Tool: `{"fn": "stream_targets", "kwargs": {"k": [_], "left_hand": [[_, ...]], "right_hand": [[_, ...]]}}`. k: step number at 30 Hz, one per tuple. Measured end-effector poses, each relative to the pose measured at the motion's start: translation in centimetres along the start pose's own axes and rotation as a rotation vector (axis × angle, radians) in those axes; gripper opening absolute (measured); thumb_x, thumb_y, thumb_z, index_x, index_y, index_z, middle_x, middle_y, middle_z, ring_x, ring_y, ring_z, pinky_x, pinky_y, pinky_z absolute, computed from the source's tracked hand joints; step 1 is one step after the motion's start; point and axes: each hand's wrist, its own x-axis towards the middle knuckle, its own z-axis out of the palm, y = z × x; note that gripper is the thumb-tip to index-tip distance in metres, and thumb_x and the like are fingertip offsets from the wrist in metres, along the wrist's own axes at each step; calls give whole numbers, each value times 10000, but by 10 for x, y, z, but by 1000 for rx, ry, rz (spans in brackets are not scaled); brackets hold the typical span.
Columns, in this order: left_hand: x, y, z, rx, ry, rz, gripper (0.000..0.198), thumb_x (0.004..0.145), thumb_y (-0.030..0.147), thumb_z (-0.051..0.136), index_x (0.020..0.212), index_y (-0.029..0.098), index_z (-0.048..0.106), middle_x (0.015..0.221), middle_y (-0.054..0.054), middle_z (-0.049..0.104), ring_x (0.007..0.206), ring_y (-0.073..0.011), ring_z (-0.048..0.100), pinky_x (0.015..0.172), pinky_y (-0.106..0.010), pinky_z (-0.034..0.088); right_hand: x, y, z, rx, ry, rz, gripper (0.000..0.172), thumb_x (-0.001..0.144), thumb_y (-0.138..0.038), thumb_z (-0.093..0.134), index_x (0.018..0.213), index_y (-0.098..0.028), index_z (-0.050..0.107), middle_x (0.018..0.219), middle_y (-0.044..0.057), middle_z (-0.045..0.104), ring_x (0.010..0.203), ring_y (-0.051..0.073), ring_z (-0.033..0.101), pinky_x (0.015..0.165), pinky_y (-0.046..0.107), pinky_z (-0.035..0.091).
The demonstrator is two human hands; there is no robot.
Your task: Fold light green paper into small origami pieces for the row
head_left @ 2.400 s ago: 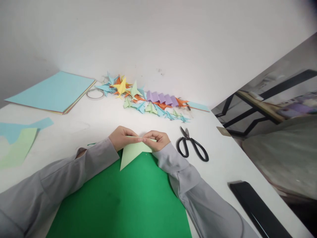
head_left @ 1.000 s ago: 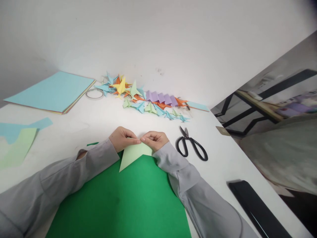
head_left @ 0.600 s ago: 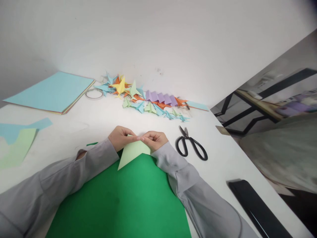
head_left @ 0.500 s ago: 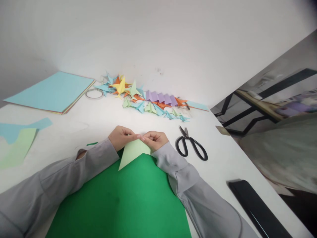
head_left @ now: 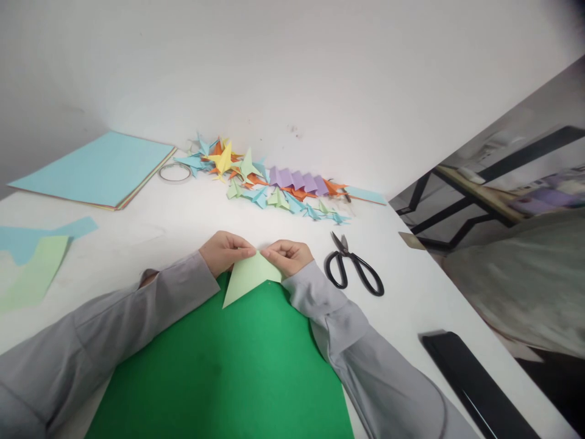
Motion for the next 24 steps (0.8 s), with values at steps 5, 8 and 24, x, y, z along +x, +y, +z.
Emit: {"fn": "stream_targets", "kwargs": {"k": [5, 8, 24], "left_hand": [[-1, 1, -2, -222, -80, -59, 312, 472, 195, 778, 749, 83, 689, 619, -61, 683, 583, -148, 620, 583, -271, 483], [-2, 4, -3, -256, -77, -100, 397, 436, 157, 797, 808, 82, 683, 655, -76, 693, 602, -159, 634, 608, -286, 495], [0, 1, -1, -12, -29, -21, 207, 569, 277, 713, 634, 93, 643, 427, 25, 539, 360, -57, 435, 356, -176, 305]], "right_hand": [[2, 2, 0, 12, 55, -7, 266, 535, -373, 726, 566, -133, 616, 387, -61, 429, 382, 41, 308, 392, 204, 212], [2, 3, -1, -2, 54, -27, 259, 529, -368, 726, 552, -135, 617, 365, -77, 377, 378, 34, 262, 386, 201, 175], [0, 0, -1, -89, -83, -8, 340, 567, -454, 695, 550, -143, 561, 382, -86, 334, 381, 30, 231, 382, 207, 149]]}}
